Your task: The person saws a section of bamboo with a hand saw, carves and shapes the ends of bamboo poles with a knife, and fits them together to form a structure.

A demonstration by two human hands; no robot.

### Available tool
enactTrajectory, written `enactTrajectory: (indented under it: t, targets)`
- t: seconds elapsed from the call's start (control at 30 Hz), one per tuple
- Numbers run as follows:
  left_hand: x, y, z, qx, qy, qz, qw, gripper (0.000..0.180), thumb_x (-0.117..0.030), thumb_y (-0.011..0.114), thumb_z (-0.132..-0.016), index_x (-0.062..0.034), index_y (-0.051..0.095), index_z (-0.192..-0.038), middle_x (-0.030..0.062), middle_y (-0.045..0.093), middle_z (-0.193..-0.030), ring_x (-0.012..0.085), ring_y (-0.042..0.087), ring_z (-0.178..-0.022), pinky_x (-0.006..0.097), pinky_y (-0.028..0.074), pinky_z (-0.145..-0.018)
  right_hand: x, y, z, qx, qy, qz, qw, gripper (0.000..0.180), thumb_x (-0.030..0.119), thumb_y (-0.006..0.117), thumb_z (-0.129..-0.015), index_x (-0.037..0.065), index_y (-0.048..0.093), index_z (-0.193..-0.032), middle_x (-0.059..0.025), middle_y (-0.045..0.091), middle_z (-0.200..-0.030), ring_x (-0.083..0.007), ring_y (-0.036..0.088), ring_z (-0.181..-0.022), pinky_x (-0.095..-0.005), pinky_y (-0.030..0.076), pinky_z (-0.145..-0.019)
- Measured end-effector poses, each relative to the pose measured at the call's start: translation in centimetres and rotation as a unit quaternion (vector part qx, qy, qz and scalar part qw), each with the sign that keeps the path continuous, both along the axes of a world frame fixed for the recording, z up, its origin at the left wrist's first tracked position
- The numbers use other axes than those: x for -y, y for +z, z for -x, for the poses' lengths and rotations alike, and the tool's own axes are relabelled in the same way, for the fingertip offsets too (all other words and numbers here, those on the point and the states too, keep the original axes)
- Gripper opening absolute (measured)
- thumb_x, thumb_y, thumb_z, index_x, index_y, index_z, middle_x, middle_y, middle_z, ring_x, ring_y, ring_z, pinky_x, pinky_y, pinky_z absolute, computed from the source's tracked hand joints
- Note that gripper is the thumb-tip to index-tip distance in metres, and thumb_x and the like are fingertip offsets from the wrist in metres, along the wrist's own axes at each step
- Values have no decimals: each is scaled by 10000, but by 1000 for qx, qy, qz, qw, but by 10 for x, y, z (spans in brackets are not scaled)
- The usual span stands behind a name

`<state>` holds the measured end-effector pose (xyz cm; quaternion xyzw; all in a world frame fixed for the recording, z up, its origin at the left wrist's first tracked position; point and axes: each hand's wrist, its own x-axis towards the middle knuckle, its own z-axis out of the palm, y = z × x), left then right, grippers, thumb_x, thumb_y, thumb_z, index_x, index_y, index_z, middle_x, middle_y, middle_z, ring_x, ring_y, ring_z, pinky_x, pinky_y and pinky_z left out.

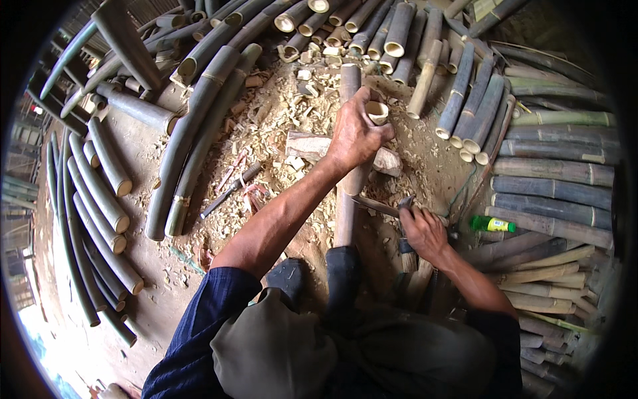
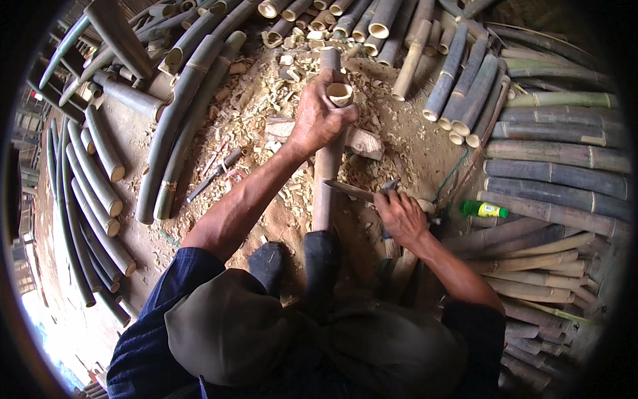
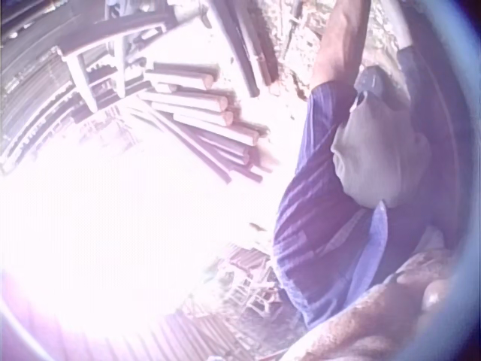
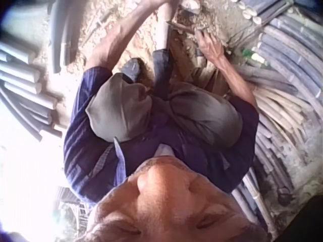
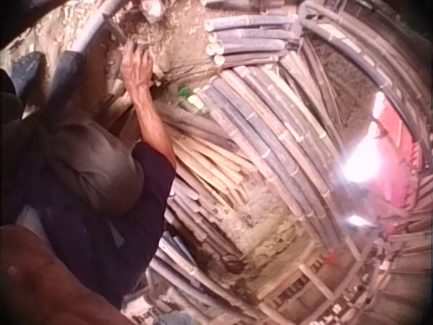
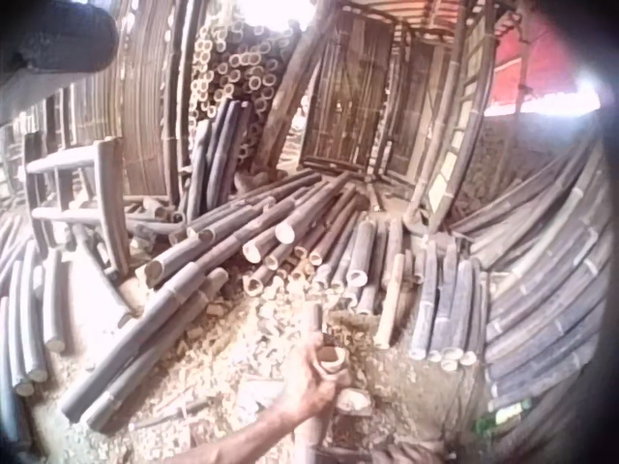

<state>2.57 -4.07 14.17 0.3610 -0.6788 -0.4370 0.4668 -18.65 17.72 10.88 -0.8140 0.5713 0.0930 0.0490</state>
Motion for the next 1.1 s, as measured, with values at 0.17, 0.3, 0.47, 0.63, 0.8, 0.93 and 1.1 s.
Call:
enactTrajectory:
  t: [0.17, 0.3, 0.47, 0.63, 0.8, 0.93, 1.1]
  targets:
    - [-2, 1, -11, 63, -25, -84, 994, 425, -66, 778, -741, -5, 573, -1109, 155, 665, -1066, 303, 696, -963, 433, 630, -857, 11, -11, 46, -160, -34, -36, 986, 238, 73, 605, -896, 14, 611, -1127, -229, 709, -1016, -347, 722, -817, -470, 598, -768]
    - [20, -46, -119, 436, 27, -158, 886, 183, -42, 647, -773, -17, 561, -933, 115, 596, -825, 256, 591, -691, 413, 531, -603, -20, 22, 126, 2, -333, 25, 942, 90, 119, 571, -1001, 104, 622, -1073, -100, 720, -827, -197, 695, -653, -366, 528, -510]
    - [-12, -27, -171, 584, 16, -99, 805, 903, -255, 850, -807, -16, 349, -1518, 255, 492, -1372, 359, 523, -1259, 476, 474, -1042, -25, 5, 65, 637, -553, 78, 531, 248, 228, 630, -1011, 128, 563, -1227, -6, 588, -829, -120, 616, -702, -313, 597, -615]
    - [-109, -63, -86, 254, -293, -108, 916, 831, -286, 781, -911, 45, 325, -1523, 272, 582, -1362, 351, 583, -1265, 436, 503, -1040, -8, -20, -77, 787, -419, -47, 451, 523, 197, 684, -951, 35, 472, -1401, -158, 612, -1313, -227, 606, -1222, -321, 516, -917]
    - [-155, -105, -118, 211, -114, -238, 941, 242, -215, 703, -969, -33, 680, -1128, 127, 736, -879, 237, 694, -769, 398, 562, -738, -83, 1, -84, 415, -425, 81, 801, 617, 228, 698, -946, -57, 443, -1430, -257, 574, -1274, -414, 561, -1192, -500, 444, -1065]
    - [-140, -119, -163, 269, -29, -189, 944, 207, -197, 680, -977, 2, 708, -1025, 148, 741, -843, 235, 710, -754, 391, 564, -704, -219, -77, -18, 46, -544, 71, 835, 737, 351, 713, -900, -58, 424, -1441, -283, 531, -1322, -450, 521, -1243, -530, 451, -1049]
    - [-105, -121, -229, 210, -34, -128, 969, 129, -96, 685, -949, -15, 650, -1043, 38, 637, -721, 145, 593, -638, 336, 488, -597, -259, -109, -11, 33, -608, -4, 794, 774, 432, 767, -835, -58, 454, -1347, -324, 511, -1372, -460, 533, -1253, -529, 467, -1030]
